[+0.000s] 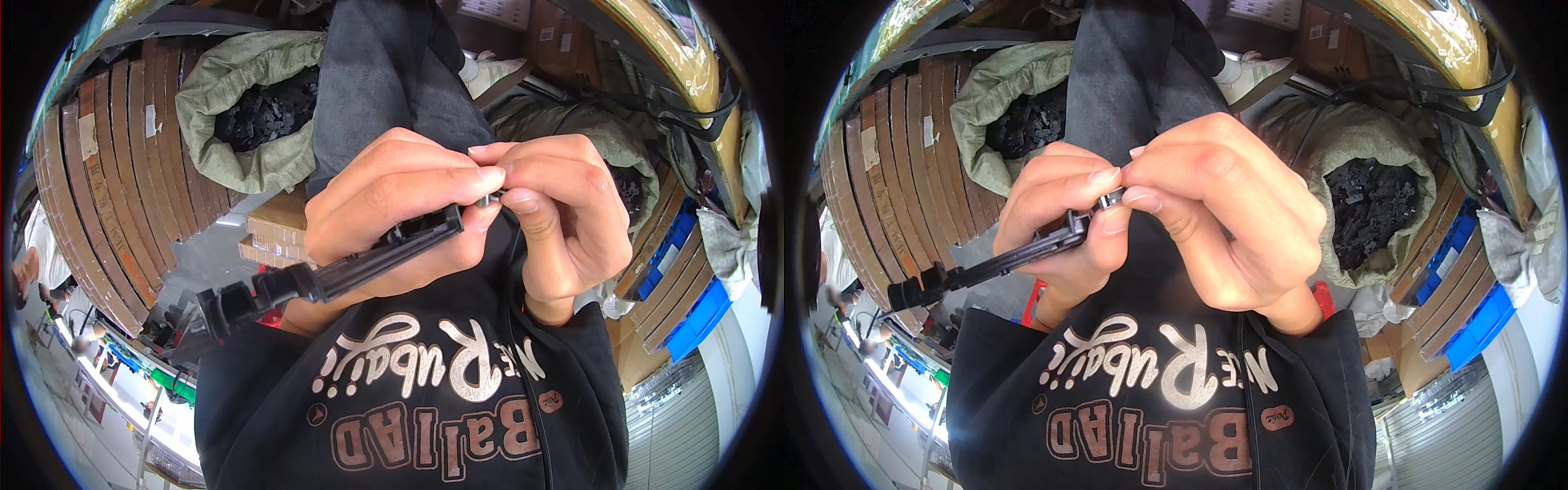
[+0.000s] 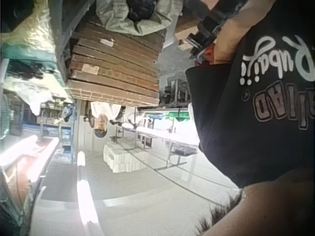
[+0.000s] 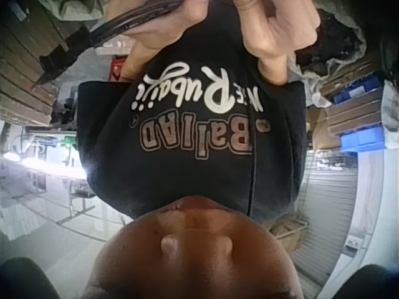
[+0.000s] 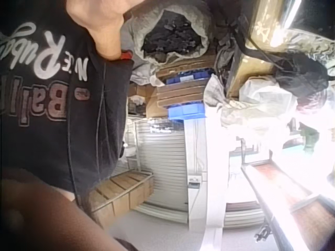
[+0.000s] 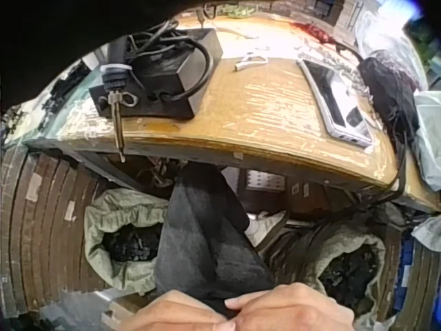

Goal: Assembling small plastic components at a manufacturing workbench, including soldering.

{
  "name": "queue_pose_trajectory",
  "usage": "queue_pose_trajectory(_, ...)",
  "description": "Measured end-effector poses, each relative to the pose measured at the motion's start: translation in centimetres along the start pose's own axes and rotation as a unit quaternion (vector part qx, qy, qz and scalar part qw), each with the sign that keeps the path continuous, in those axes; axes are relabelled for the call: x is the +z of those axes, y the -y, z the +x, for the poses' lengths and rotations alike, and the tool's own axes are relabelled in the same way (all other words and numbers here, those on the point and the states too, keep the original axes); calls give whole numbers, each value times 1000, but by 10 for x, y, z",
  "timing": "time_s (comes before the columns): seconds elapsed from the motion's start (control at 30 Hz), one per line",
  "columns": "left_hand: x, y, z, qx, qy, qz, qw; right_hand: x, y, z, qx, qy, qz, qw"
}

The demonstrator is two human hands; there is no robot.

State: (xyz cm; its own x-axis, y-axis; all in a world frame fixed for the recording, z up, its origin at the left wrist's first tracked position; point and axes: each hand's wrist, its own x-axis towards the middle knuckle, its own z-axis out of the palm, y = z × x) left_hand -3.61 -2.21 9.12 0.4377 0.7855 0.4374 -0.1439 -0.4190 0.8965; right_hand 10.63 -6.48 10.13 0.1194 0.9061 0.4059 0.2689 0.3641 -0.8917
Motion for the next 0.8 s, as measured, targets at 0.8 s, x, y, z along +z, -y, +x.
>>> queue_pose_trajectory(0.8, 15, -4, -5, -94, -114, -200, 969, 2, -2, 0, 40, -7, 110, 993)
